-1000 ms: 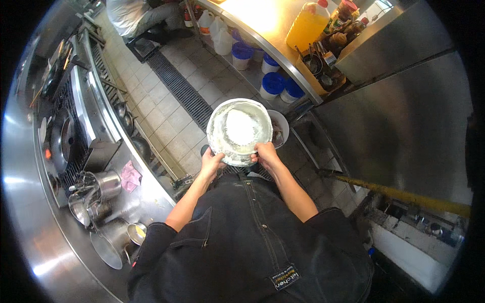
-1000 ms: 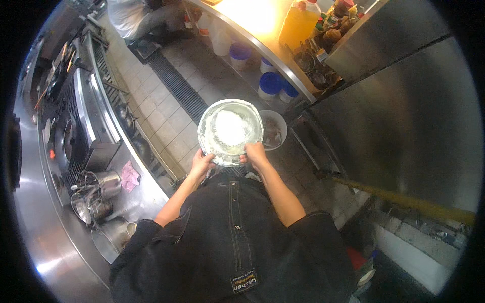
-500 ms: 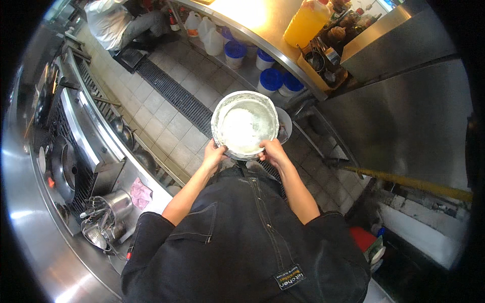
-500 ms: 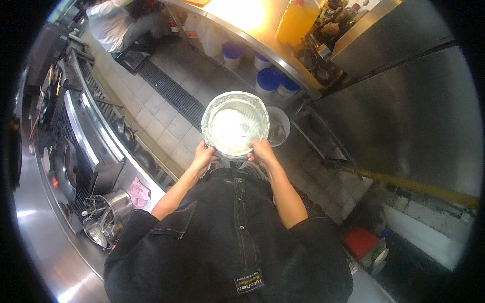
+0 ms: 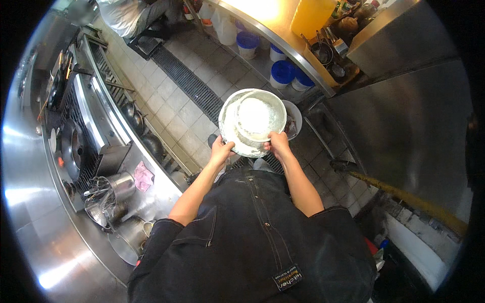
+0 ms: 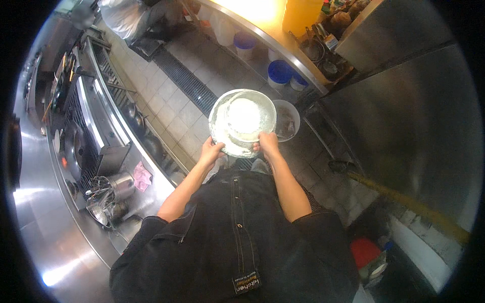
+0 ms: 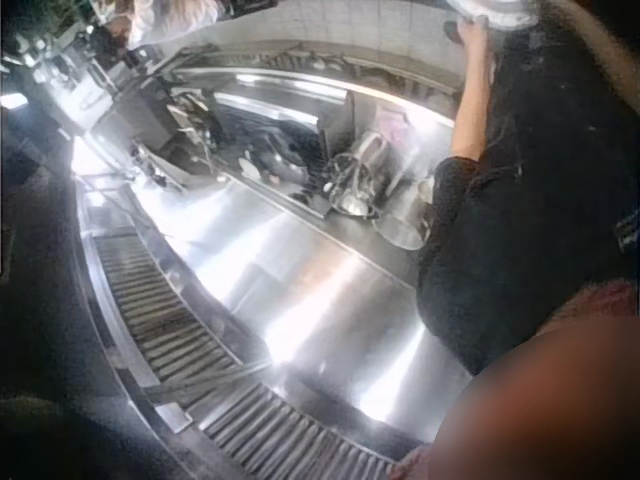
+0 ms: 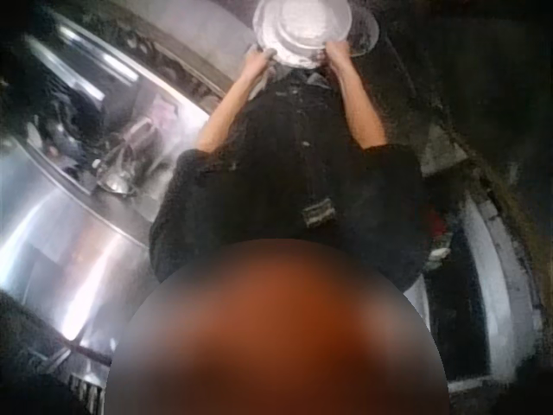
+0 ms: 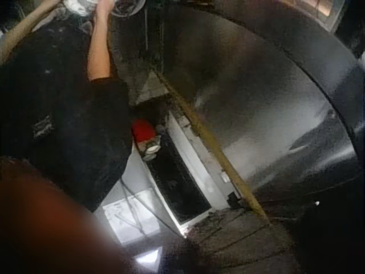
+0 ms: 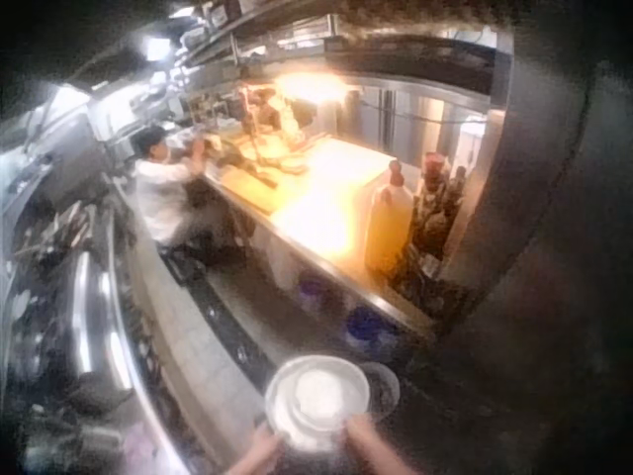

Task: The person sets up a breading station by placing bowls of flour and breadcrumbs on a cutting board. They add more breadcrumbs from a bag into a bowl, mix the contents by hand, and then carry a bowl of flour to a sink to add water and mix it into a batter.

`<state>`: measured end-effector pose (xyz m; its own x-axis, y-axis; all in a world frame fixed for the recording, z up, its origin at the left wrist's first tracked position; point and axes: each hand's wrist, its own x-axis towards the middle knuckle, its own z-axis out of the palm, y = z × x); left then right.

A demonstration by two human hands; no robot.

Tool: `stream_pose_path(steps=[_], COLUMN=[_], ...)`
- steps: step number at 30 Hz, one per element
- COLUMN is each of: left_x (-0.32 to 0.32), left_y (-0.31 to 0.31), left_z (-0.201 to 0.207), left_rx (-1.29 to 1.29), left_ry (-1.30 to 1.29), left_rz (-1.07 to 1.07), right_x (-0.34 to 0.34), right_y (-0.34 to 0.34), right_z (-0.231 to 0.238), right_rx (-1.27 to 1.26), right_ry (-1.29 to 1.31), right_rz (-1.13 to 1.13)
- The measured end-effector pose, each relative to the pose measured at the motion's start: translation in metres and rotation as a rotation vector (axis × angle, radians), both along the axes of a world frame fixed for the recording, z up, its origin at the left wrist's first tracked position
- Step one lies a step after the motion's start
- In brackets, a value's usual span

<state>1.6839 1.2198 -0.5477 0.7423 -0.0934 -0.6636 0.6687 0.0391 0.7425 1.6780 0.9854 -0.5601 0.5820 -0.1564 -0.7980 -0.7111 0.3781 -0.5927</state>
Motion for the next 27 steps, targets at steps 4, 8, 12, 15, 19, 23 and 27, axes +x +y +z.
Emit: stream_pose_path(steps=[4,8,12,15,19,23,27], left_x=[0.003,0.003,0.0,0.001,0.002,0.008,0.011], left_y=[-0.021,-0.031,-0.042,-0.049,-0.066,-0.078,-0.103], left_z=[-0.014,-0.037,-0.046,-0.035,-0.025,-0.028,-0.031], left_rx=[-0.032,0.023,0.068,0.043,0.026,-0.032,-0.053], left_ry=[-0.02,-0.033,-0.007,0.004,-0.015,-0.013,0.005], left_rz=[-0.097,-0.176,-0.253,-0.283,-0.39,-0.537,-0.732], right_x=[-0.024,-0.043,-0.065,-0.074,-0.099,-0.127,-0.162], right_y=[-0.015,-0.025,-0.039,-0.041,-0.041,-0.053,-0.046], right_z=[-0.027,-0.022,-0.025,-0.009,-0.019,-0.011,0.009], right_rx=[-0.032,0.004,0.011,-0.031,0.03,0.022,0.0], right_ry=[0.029,0.041,0.048,0.102,0.042,0.051,0.061], right_rz=[-0.008,-0.134,-0.153,-0.105,-0.353,-0.417,-0.655])
